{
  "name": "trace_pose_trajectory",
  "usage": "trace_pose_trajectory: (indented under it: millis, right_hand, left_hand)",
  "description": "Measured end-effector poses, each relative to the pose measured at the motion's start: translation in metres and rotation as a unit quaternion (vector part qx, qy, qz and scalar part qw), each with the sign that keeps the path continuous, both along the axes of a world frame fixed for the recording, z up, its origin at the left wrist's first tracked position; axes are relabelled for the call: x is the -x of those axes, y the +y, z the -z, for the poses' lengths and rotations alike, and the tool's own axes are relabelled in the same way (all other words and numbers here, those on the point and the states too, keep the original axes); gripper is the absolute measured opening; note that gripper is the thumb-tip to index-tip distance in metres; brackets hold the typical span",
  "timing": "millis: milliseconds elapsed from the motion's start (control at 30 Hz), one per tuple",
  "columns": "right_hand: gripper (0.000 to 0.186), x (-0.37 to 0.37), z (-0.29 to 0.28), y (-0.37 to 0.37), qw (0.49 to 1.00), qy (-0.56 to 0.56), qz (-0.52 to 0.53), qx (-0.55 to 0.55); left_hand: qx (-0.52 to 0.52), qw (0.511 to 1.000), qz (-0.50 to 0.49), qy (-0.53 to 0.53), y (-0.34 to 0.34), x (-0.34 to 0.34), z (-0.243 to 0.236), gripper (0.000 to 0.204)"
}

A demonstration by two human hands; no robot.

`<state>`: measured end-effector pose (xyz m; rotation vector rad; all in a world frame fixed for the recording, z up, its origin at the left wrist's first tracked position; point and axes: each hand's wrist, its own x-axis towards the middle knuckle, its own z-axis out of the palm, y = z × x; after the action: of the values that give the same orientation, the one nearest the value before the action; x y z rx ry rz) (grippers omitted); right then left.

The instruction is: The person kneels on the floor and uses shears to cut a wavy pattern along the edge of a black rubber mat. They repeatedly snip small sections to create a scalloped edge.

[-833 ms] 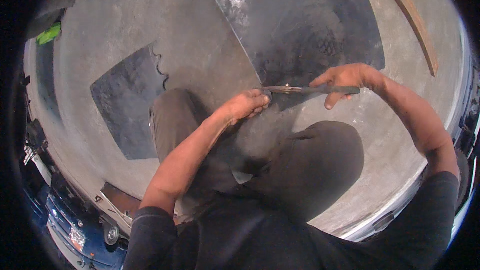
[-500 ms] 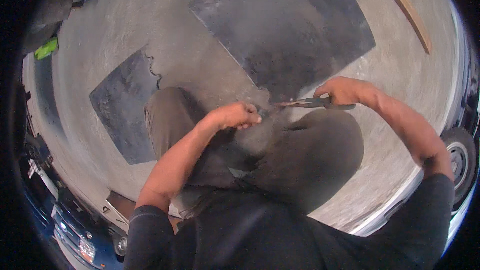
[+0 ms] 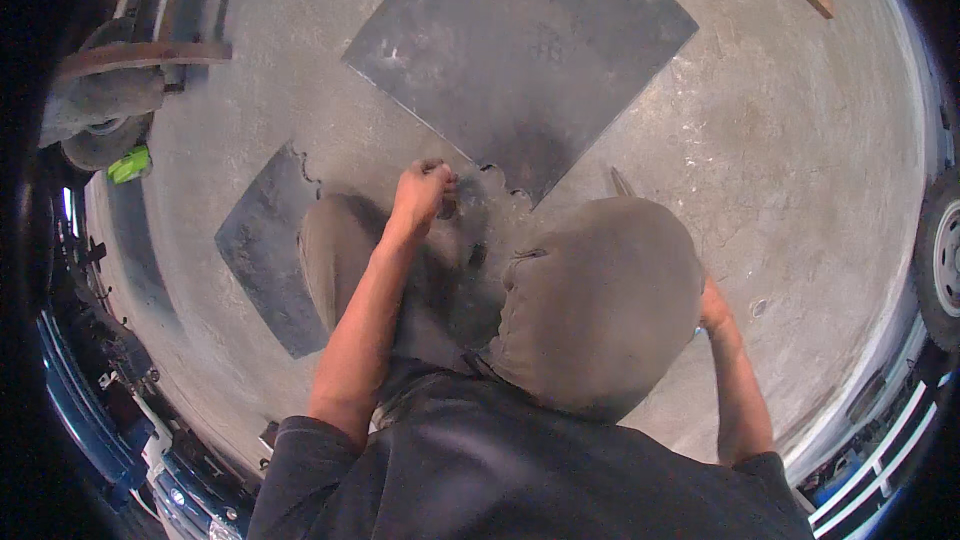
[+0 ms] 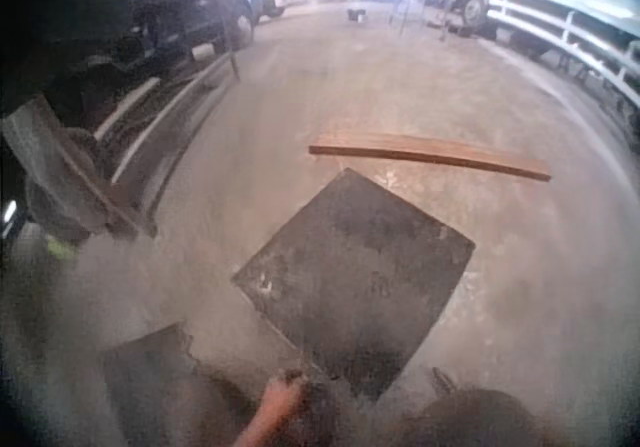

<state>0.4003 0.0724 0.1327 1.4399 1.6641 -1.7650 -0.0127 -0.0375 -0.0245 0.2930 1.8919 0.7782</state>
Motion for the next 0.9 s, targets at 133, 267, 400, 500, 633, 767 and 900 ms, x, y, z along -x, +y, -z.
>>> trace_pose_trajectory:
  millis: [133,267,400,500,633,767,900]
  right_hand:
    - [0.053,0.009,0.018,-0.027,0.998,0.052,0.043,-0.005]
    - [0.056,0.014,0.017,-0.037,0.995,0.071,0.062,-0.021]
    - [0.058,0.007,0.019,-0.043,0.993,0.075,0.088,-0.026]
    - [0.060,0.006,0.019,-0.047,0.991,0.086,0.102,-0.032]
    - [0.063,0.016,0.030,-0.043,0.985,0.113,0.124,-0.042]
    - [0.067,0.015,0.064,-0.049,0.975,0.146,0.164,-0.032]
    - [0.071,0.024,0.098,-0.058,0.947,0.179,0.254,0.076]
  left_hand:
    - [-0.097,0.961,-0.216,-0.139,0.028,0.007,0.004,0.048]
    - [-0.118,0.944,-0.245,-0.185,0.029,0.011,0.020,0.032]
    - [-0.120,0.942,-0.208,-0.234,0.048,-0.023,-0.002,0.022]
    - [-0.122,0.934,-0.189,-0.278,0.080,-0.061,-0.005,0.019]
    - [-0.125,0.925,-0.178,-0.310,0.116,-0.105,-0.011,0.019]
    - [-0.103,0.927,-0.170,-0.318,0.127,-0.122,-0.004,0.019]
    - [-0.075,0.932,-0.150,-0.321,0.132,-0.122,-0.010,0.025]
